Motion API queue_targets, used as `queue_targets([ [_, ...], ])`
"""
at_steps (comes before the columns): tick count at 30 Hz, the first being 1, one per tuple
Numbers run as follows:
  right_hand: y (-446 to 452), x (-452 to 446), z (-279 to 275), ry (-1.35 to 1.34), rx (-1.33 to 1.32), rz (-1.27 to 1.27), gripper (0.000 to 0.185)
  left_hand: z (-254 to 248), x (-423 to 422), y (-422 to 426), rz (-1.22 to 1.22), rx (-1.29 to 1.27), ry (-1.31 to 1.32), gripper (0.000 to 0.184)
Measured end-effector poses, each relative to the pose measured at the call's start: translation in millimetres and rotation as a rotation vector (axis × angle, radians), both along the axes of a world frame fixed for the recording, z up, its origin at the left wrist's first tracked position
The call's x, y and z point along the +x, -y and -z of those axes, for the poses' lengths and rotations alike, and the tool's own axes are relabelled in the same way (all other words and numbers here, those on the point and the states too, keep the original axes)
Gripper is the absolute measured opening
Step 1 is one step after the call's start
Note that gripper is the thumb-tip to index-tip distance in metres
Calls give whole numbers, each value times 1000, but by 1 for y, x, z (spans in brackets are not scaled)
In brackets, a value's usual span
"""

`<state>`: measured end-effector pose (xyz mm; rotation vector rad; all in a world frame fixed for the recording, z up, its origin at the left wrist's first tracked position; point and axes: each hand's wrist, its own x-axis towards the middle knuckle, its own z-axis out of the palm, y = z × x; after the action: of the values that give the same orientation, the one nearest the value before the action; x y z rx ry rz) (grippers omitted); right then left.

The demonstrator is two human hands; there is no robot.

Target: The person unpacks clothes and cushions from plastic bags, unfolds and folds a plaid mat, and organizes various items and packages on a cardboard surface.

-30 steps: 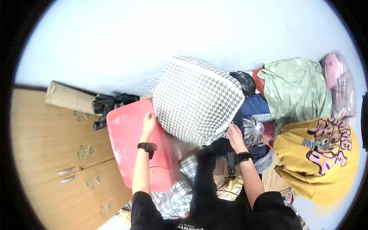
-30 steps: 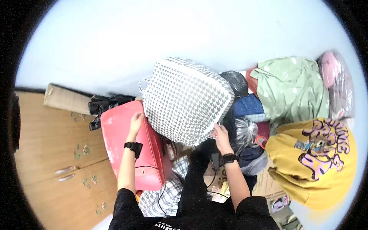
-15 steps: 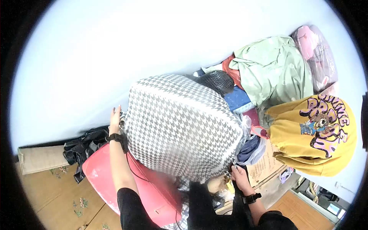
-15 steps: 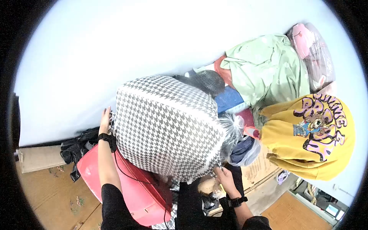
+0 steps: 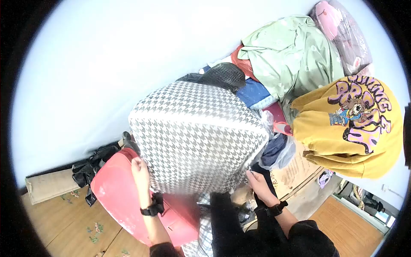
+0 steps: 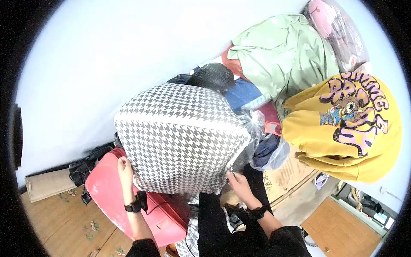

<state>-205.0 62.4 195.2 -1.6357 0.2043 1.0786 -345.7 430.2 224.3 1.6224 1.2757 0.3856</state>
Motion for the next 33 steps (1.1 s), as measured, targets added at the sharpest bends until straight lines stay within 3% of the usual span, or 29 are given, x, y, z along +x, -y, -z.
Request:
queue_targets([
  [1,7,4,-6,-9,5,9,30,2,-20,13,19,34,34,7],
  [4,32,26,-37,7,-69,43,31,-102,-14,87,-25,-181,39,11],
  [5,38,32,-47,-7,29,115,31,-114,-24,106,4,-99,-15,13],
  [7,59,52,-72,-3,-66,26,31,-160,-27,141,-16,-173,-85,18],
  [11,79,84,-140,156,-78,-185,29,-180,-48,196,-119,-282,-55,25],
  [15,78,96,-142,144,-168,-293,22,-135,-95,238,-153,-378,-218,23],
  [17,67,103,-124,283,-268,-411,20,-119,-80,234,-193,-420,-203,18],
  [18,77,104,-95,252,-233,-390,19,-109,-72,233,-162,-419,-205,16],
  [21,64,109,-81,301,-342,-391,18,-103,-30,214,-185,-463,-278,9],
  [23,58,110,-81,238,-258,-323,16,-100,-30,205,-88,-278,-251,27],
  [24,57,106,-74,258,-237,-294,16,-94,-30,202,-107,-241,-109,26],
  [27,60,98,-77,339,-126,-69,19,-105,-17,185,7,-313,-100,26],
  [30,96,79,-76,448,-267,21,30,-77,-3,180,149,-327,-66,27],
  [33,131,67,-74,299,-299,174,32,-64,21,158,414,-324,-139,26],
])
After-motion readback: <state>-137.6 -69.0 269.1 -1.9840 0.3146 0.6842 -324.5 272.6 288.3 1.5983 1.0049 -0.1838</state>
